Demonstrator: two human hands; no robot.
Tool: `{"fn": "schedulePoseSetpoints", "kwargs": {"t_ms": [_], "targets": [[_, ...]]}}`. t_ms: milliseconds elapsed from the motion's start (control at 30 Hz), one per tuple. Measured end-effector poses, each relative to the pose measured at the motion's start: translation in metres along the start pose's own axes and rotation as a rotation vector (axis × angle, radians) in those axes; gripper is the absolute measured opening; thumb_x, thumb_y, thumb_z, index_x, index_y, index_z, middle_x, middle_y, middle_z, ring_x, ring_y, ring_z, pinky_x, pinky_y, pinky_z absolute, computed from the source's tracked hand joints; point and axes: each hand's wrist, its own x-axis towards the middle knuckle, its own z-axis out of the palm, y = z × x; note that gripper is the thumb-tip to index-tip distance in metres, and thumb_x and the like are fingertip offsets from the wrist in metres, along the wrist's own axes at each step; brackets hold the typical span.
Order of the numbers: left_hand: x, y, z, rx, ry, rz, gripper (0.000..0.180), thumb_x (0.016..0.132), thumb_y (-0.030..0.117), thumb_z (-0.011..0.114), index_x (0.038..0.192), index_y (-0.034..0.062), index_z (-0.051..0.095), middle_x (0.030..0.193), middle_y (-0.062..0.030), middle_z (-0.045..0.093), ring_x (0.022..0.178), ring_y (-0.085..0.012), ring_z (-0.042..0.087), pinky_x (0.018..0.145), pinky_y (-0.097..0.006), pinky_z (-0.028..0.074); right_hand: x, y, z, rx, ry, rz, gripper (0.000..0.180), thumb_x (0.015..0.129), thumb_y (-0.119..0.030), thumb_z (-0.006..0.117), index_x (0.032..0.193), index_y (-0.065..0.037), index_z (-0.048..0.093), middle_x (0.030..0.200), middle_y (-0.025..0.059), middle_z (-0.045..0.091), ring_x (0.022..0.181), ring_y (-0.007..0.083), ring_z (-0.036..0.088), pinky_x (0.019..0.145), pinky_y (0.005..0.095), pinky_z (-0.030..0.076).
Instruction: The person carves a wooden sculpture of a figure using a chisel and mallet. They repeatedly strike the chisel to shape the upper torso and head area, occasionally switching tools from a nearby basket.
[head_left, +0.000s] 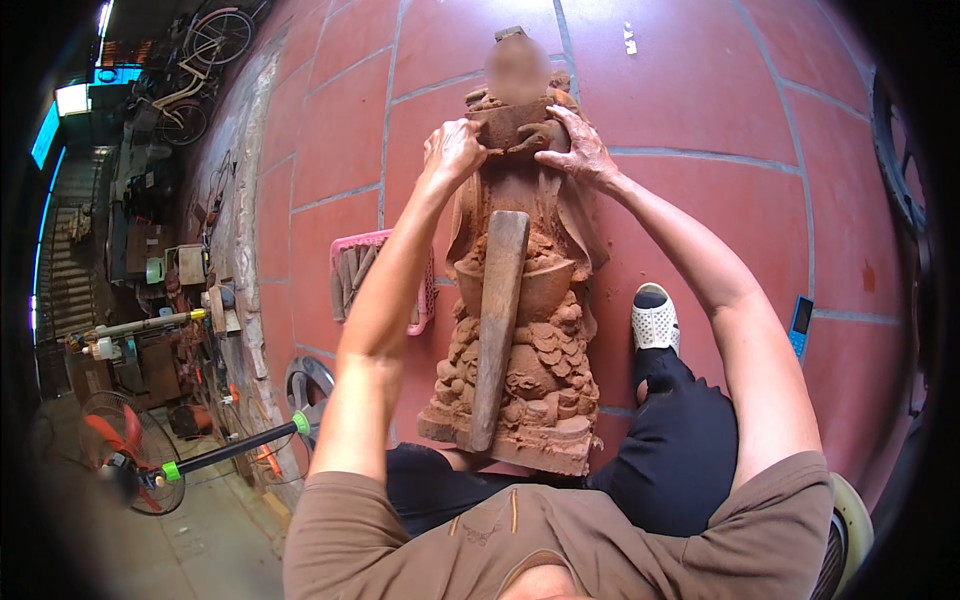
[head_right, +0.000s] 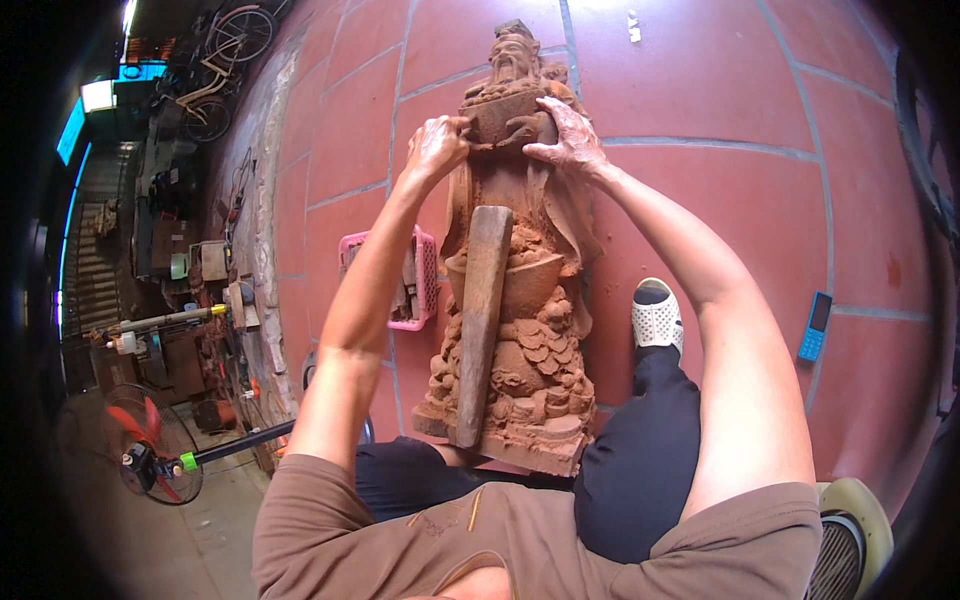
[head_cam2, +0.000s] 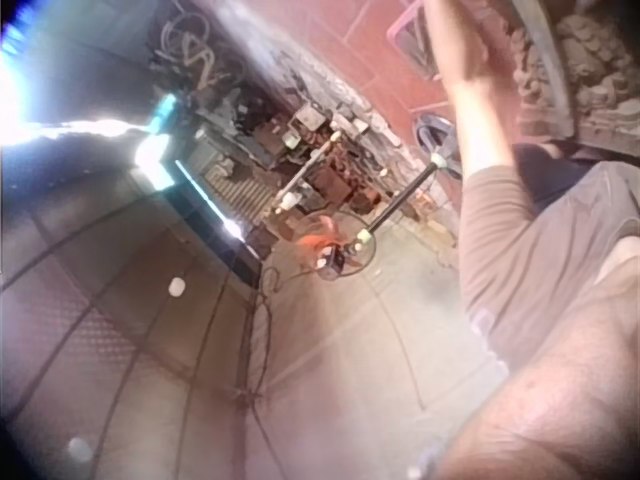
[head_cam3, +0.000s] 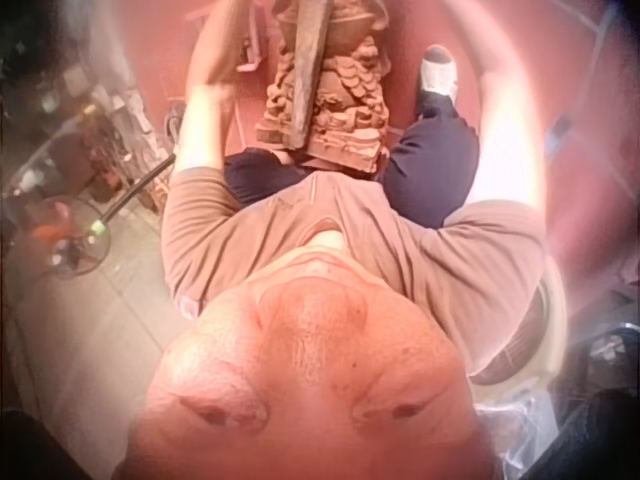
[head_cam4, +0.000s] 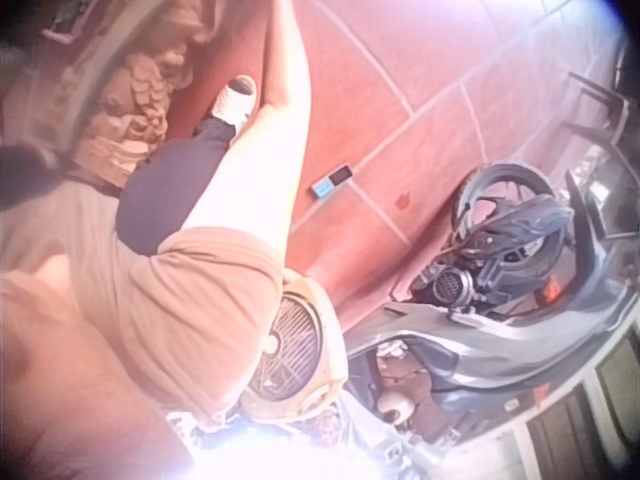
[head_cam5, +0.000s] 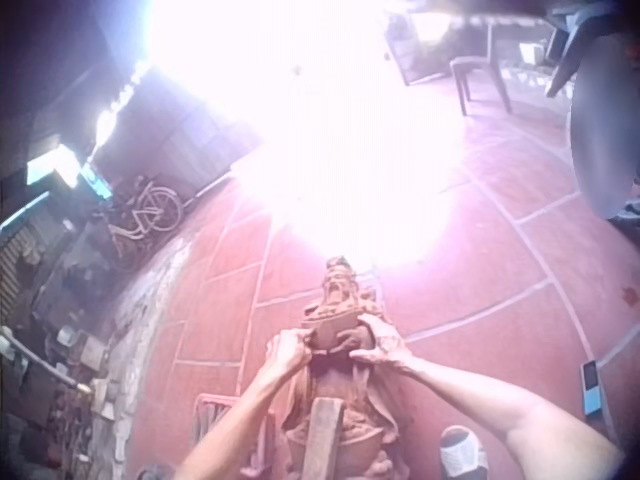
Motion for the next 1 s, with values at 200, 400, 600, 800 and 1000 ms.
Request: {"fn": "schedulePoseSetpoints", "kwargs": {"t_ms": [200, 400, 600, 800, 1000], "targets": [[0.021, -0.012, -0.035, -0.009, -0.027, 0.008, 0.040, 0.079, 0.014, 0.060, 0.116, 0.0230, 0.071, 0.111, -0.0152, 0.069, 0.105, -0.0337, 0.066, 0.096, -0.044, 0.051, 0.003, -0.003, 0.000, 0.001, 0.000, -0.022, 0.088, 0.071, -0.046, 0.079, 0.142, -0.010, 0.042, 0.146, 0.0170, 0.044, 0.136, 0.0325, 0.040, 0.113, 0.0442, 0.032], [-0.007, 0.012, -0.008, 0.079, -0.028, 0.061, 0.046, 0.073, 0.012, 0.057, 0.115, 0.0224, 0.072, 0.107, -0.0200, 0.069, 0.101, -0.0370, 0.066, 0.092, -0.045, 0.052, 0.001, -0.001, -0.001, -0.011, 0.007, -0.015, 0.088, 0.071, -0.045, 0.079, 0.142, -0.009, 0.042, 0.146, 0.0176, 0.044, 0.137, 0.0324, 0.040, 0.113, 0.0440, 0.032], [0.002, -0.006, -0.020, -0.084, 0.001, -0.045, 0.036, 0.083, 0.014, 0.057, 0.114, 0.0233, 0.073, 0.110, -0.0153, 0.070, 0.104, -0.0326, 0.067, 0.092, -0.043, 0.053, 0.001, -0.002, -0.001, -0.002, 0.005, -0.014, 0.088, 0.071, -0.044, 0.079, 0.142, -0.010, 0.042, 0.146, 0.0179, 0.043, 0.137, 0.0331, 0.040, 0.114, 0.0438, 0.032], [-0.016, 0.021, -0.006, 0.051, 0.021, 0.010, 0.046, 0.077, 0.008, 0.054, 0.118, 0.0228, 0.070, 0.106, -0.0174, 0.070, 0.098, -0.0376, 0.067, 0.089, -0.046, 0.053, 0.002, -0.001, 0.001, 0.000, 0.006, -0.015, 0.088, 0.072, -0.046, 0.079, 0.142, -0.010, 0.042, 0.146, 0.0178, 0.043, 0.137, 0.0326, 0.040, 0.114, 0.0438, 0.031], [-0.016, 0.021, -0.028, 0.054, -0.036, 0.051, 0.043, 0.077, 0.009, 0.056, 0.115, 0.0184, 0.071, 0.101, -0.0204, 0.070, 0.096, -0.0366, 0.068, 0.088, -0.046, 0.054, -0.001, 0.003, -0.004, -0.006, 0.004, -0.020, 0.088, 0.072, -0.047, 0.078, 0.143, -0.010, 0.041, 0.146, 0.0177, 0.043, 0.137, 0.0326, 0.039, 0.114, 0.0442, 0.031]]}}
